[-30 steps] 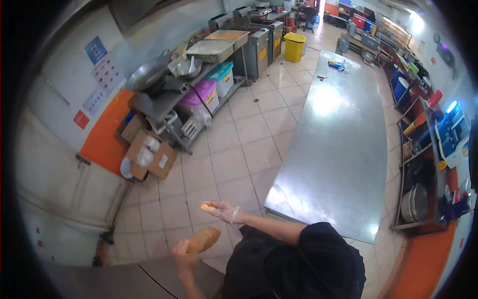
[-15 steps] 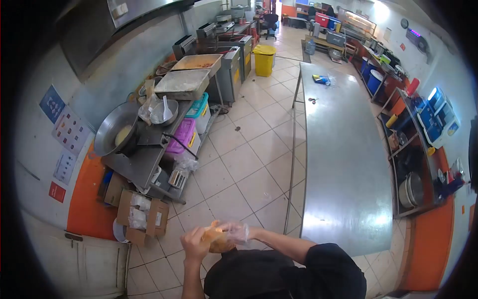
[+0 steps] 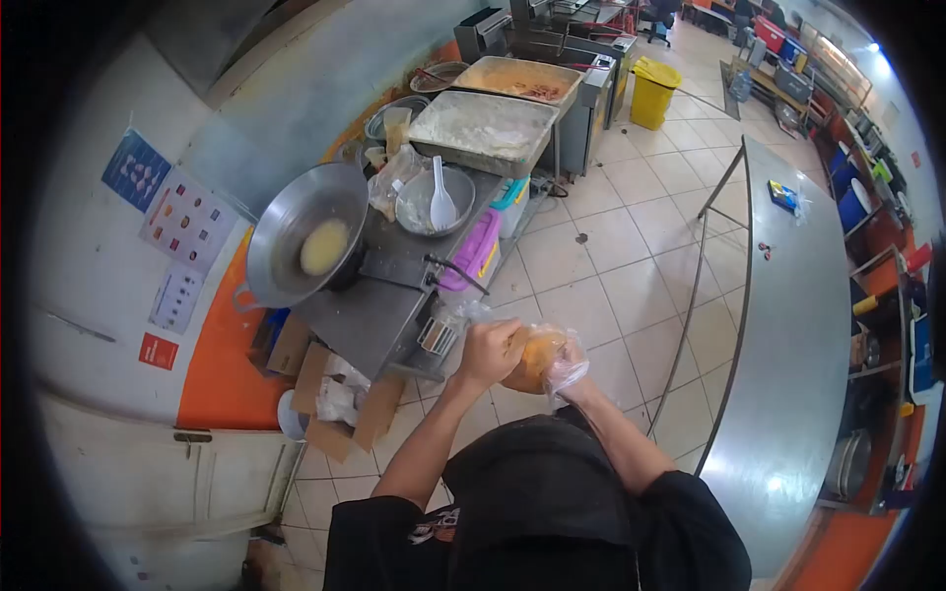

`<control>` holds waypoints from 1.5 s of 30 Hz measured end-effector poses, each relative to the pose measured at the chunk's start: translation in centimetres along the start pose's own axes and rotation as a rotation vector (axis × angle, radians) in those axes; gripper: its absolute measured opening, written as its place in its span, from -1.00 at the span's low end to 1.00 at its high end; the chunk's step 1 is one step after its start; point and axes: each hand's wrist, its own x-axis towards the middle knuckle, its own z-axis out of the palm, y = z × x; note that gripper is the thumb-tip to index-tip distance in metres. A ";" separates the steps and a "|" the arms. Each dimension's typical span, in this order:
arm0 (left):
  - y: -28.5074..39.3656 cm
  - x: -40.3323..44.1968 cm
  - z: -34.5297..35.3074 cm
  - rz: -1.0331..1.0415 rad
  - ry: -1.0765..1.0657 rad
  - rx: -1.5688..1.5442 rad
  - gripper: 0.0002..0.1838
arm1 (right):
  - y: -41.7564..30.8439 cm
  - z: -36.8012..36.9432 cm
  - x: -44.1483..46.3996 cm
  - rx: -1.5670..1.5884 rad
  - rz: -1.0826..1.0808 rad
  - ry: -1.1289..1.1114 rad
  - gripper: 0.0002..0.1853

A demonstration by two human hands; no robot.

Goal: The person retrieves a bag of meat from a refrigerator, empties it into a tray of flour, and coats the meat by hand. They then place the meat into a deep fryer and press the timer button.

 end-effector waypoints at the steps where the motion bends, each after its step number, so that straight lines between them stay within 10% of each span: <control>1: -1.3 1.4 0.6 -0.014 0.018 -0.017 -0.86 | -0.6 -0.3 1.7 0.083 0.017 -0.001 -0.74; 11: -10.2 15.2 5.8 -0.323 0.355 -0.239 -0.87 | -0.4 -8.3 18.9 0.098 0.136 -0.191 -0.78; 13: -11.2 17.7 5.9 -0.301 0.385 -0.247 -0.83 | 0.2 -10.5 22.5 -0.246 -0.420 -0.183 -0.77; 15: -11.1 19.8 5.3 -0.468 0.097 -0.394 -0.78 | -0.4 -12.6 25.6 0.390 0.217 -0.496 -0.75; 19: -12.3 26.2 6.8 -0.267 0.073 -0.279 -0.72 | 2.2 -13.3 33.3 0.512 0.211 -0.315 -0.74; 23: -14.4 31.8 7.7 -0.586 0.046 -0.647 -0.74 | 2.4 -15.3 41.5 0.522 0.205 -0.307 -0.74; 27: -17.8 39.6 9.0 -0.310 0.104 -0.302 -0.90 | 4.9 -17.0 49.7 0.282 0.014 -0.177 -0.72; 29: -18.0 44.1 9.3 -0.590 0.108 -0.582 -0.91 | 3.1 -19.0 53.6 0.333 0.257 -0.256 -0.78; 31: -19.7 46.1 9.6 -0.724 0.066 -0.602 -0.90 | 4.3 -19.9 56.3 -0.293 -0.286 -0.102 -0.80; 34: -23.5 49.2 10.3 -0.546 -0.017 -0.581 -0.88 | 4.0 -22.2 61.1 -0.527 -0.466 -0.189 -0.73; 35: -23.7 50.5 10.2 -0.577 -0.015 -0.569 -0.88 | 2.1 -23.1 62.4 -0.502 -0.450 -0.204 -0.73; 37: -23.4 53.6 9.4 -0.616 0.088 -0.479 -0.82 | 0.5 -24.1 65.4 0.577 0.545 -0.245 -0.78; 39: -22.9 56.8 8.2 -0.574 0.038 -0.338 -0.78 | 6.4 -23.4 67.3 0.098 -0.145 -0.254 -0.81; 42: -22.1 60.2 6.8 -0.597 0.048 -0.053 -0.67 | 6.8 -24.3 70.4 0.421 0.052 -0.245 -0.65; 45: -22.0 61.9 7.0 -0.641 0.144 0.235 -0.57 | 6.7 -26.2 74.4 0.052 -0.207 -0.381 -0.73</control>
